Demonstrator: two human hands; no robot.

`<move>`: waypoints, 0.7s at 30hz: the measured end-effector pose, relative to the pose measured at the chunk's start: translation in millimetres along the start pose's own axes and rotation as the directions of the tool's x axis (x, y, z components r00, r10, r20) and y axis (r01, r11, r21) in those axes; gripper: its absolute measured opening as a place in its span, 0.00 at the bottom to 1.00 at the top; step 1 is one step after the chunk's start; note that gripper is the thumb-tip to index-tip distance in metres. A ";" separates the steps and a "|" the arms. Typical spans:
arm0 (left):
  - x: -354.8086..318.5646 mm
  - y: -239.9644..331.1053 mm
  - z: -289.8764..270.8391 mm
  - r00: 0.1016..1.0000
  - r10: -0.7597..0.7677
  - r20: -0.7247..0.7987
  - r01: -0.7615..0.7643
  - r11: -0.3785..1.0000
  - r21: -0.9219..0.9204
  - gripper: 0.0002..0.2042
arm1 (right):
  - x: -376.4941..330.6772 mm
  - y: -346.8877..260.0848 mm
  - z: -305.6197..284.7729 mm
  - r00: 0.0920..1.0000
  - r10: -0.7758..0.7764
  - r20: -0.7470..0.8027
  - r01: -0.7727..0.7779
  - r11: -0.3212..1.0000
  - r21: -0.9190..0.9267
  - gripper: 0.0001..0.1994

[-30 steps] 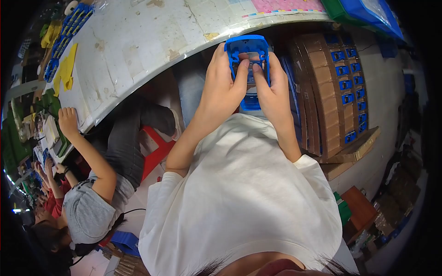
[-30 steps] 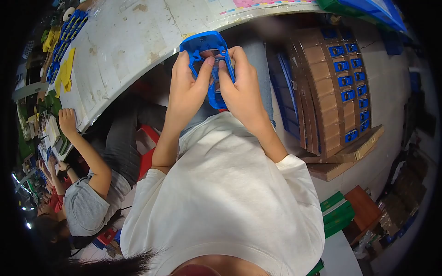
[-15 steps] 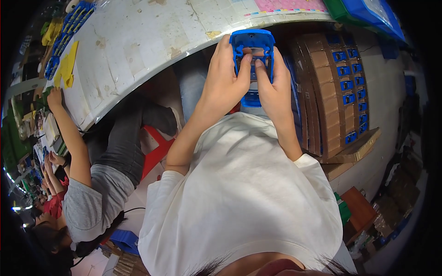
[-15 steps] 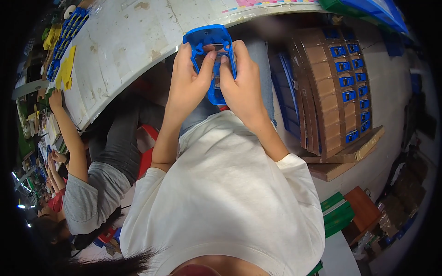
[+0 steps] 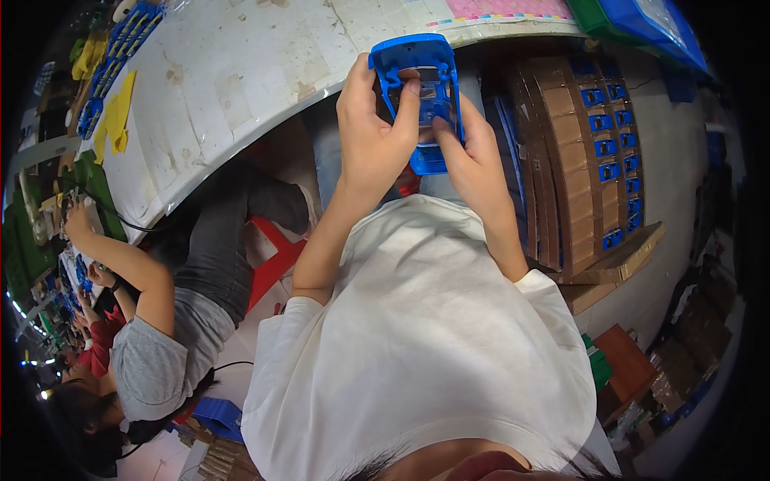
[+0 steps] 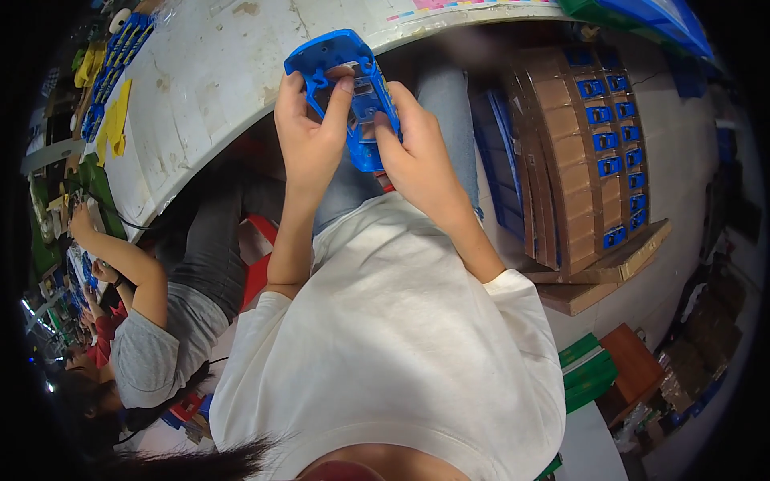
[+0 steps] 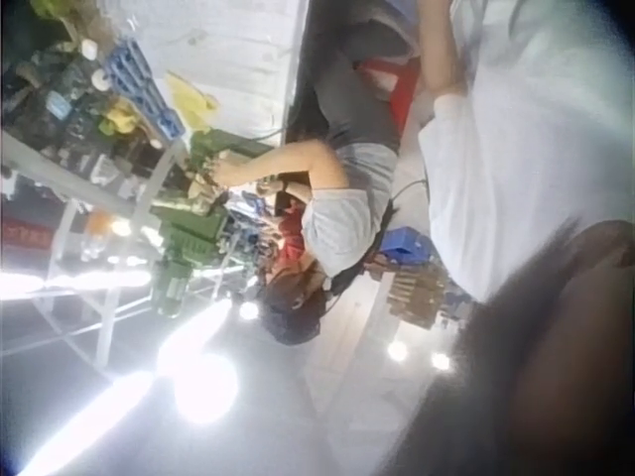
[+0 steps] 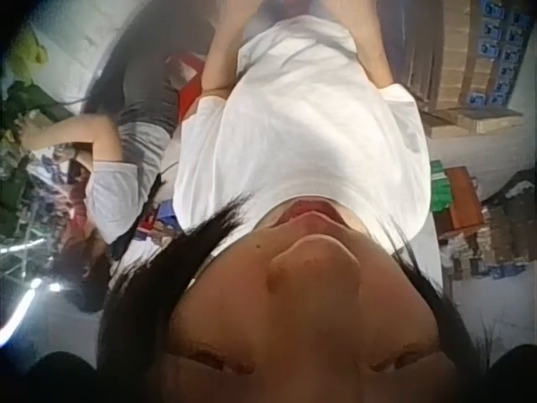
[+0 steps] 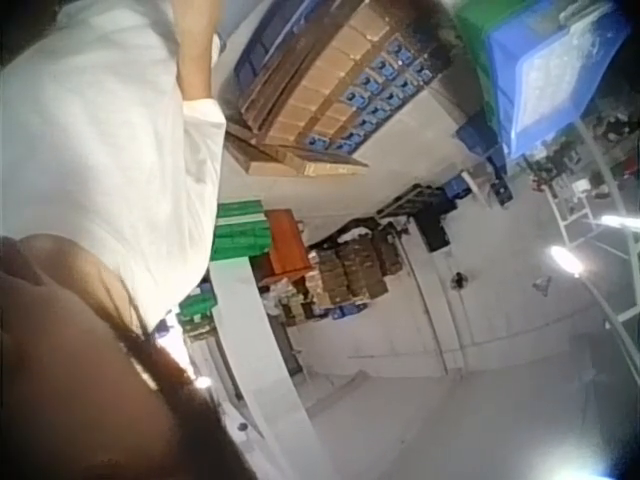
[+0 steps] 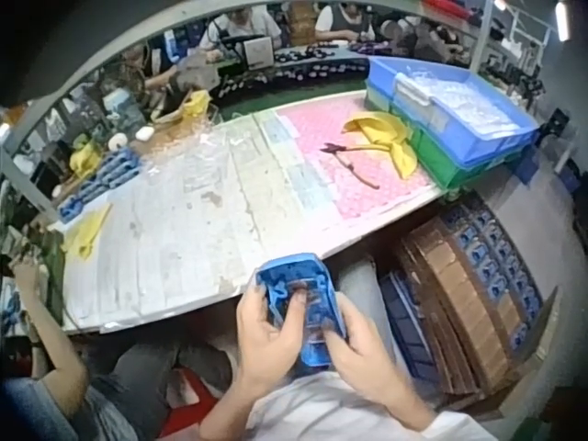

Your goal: The person repeatedly takes toy car body shells, fits clear plastic window inserts into the undersides of the shells, and presses them into place by hand.

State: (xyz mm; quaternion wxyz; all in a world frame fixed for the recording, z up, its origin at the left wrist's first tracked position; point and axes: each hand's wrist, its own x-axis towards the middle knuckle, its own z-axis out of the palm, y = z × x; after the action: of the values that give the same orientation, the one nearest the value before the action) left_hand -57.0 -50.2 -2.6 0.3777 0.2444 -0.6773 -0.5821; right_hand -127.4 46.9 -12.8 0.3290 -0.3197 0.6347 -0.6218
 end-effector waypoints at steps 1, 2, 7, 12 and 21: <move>0.3 -1.1 0.4 1.000 -0.001 -0.001 0.001 1.000 0.001 0.08 | 0.1 0.1 1.2 1.000 0.001 0.001 -0.001 1.000 0.001 0.08; 1.0 -2.8 0.8 1.000 0.012 0.002 -0.012 1.000 -0.007 0.09 | 0.0 -0.1 3.2 1.000 -0.005 -0.023 0.006 1.000 0.012 0.08; -0.1 1.5 1.8 0.996 -0.087 0.026 0.089 0.992 -0.089 0.11 | -0.9 0.8 2.5 0.999 0.025 -0.039 -0.023 0.999 0.044 0.07; -9.4 -16.3 -1.7 0.996 0.017 0.088 -0.006 0.992 -0.123 0.15 | 0.4 -1.0 3.7 0.995 -0.060 -0.081 0.063 0.997 0.034 0.07; -22.7 -16.9 1.7 0.975 -0.129 0.178 0.173 0.951 -0.258 0.13 | 0.2 3.7 2.6 0.993 -0.062 -0.099 0.064 0.998 0.019 0.07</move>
State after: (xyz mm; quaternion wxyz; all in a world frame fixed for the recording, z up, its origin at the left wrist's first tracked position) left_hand -46.7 -35.2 -24.3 0.3066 0.1942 -0.5983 -0.7143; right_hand -125.3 45.3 -16.6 0.2810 -0.3049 0.6329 -0.6538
